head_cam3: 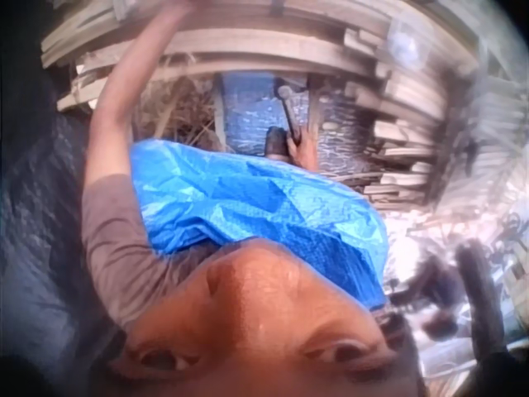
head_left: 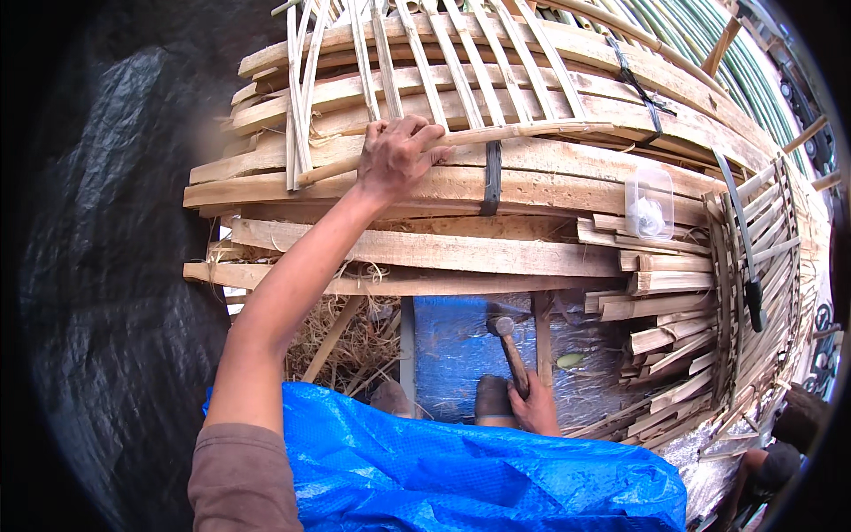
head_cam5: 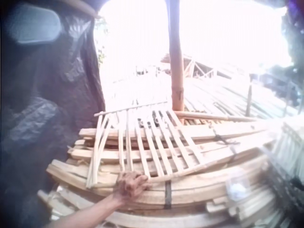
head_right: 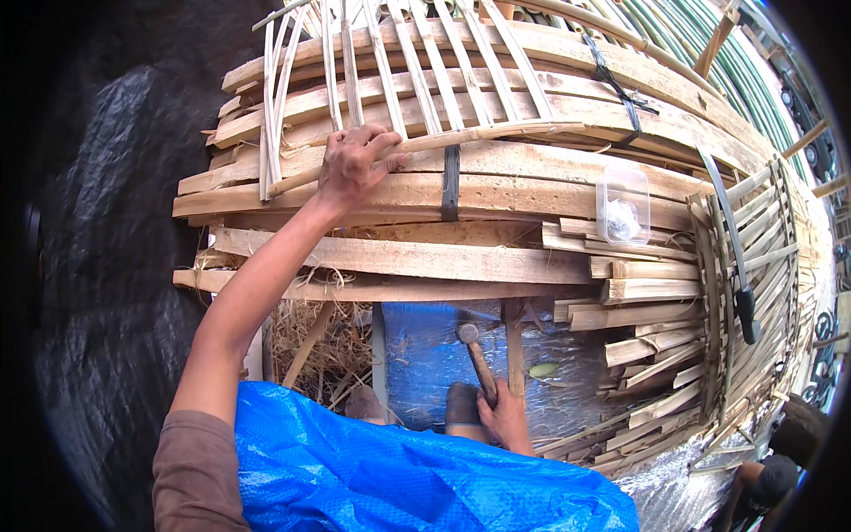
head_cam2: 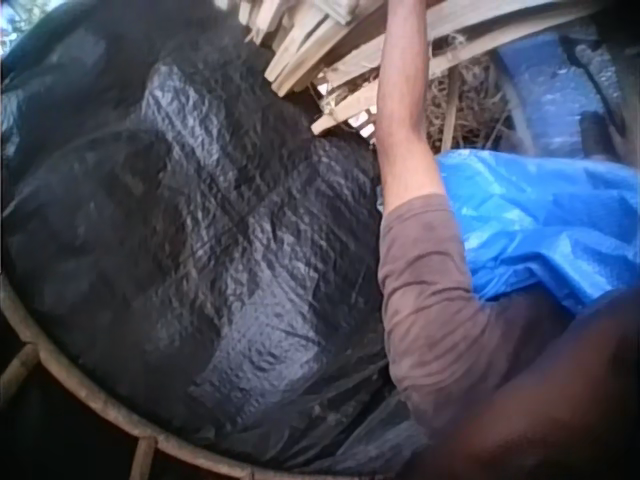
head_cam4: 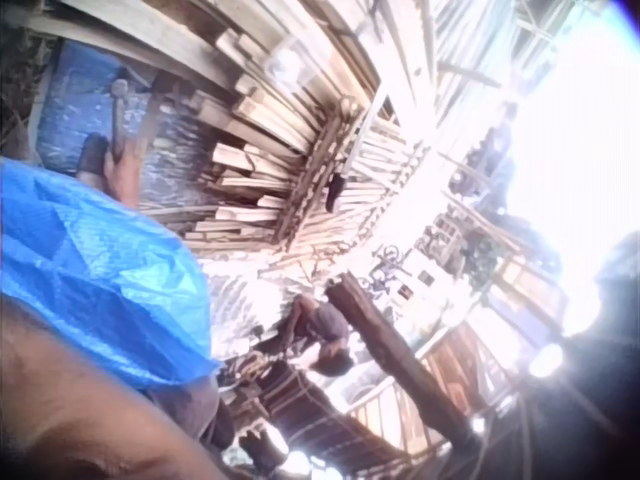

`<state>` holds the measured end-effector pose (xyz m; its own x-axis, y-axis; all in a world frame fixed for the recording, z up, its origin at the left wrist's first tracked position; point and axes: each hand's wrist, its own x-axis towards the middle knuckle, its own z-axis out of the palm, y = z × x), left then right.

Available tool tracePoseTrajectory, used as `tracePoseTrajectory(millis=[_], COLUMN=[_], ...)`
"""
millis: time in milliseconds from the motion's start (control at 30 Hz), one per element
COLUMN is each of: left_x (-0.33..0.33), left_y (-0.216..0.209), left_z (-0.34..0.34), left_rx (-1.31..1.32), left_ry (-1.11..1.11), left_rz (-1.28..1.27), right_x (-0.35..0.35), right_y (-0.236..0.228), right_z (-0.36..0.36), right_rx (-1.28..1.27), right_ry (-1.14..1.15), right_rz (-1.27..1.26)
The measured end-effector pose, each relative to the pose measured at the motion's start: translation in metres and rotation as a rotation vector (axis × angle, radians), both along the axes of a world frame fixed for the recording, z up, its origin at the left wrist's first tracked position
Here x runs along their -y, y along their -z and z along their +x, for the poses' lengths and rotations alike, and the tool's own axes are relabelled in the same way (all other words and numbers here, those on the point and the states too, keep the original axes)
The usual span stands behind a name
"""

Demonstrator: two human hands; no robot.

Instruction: The person constructs a bamboo structure by aligning thin bamboo slats across thicker wooden support beams and securing them using a hammer and small nails.

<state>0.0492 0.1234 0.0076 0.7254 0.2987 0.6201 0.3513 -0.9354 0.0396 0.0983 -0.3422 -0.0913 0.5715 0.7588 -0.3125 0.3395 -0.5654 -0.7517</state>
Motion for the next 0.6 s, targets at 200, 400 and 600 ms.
tracePoseTrajectory(millis=[200,400,600], left_x=[-0.008,-0.025,-0.043], left_y=[0.0,-0.008,-0.004], left_z=[0.001,0.002,0.001], left_rx=[-0.18,-0.032,-0.11], left_ry=[0.012,0.182,0.179], left_rz=[0.016,0.085,0.083], right_x=[-0.003,-0.002,0.0], right_y=[-0.002,0.001,0.002], right_z=[0.001,0.001,0.0], right_rx=[-0.025,0.005,-0.018], right_ry=[0.011,-0.004,-0.011], right_rz=[-0.001,0.082,0.039])
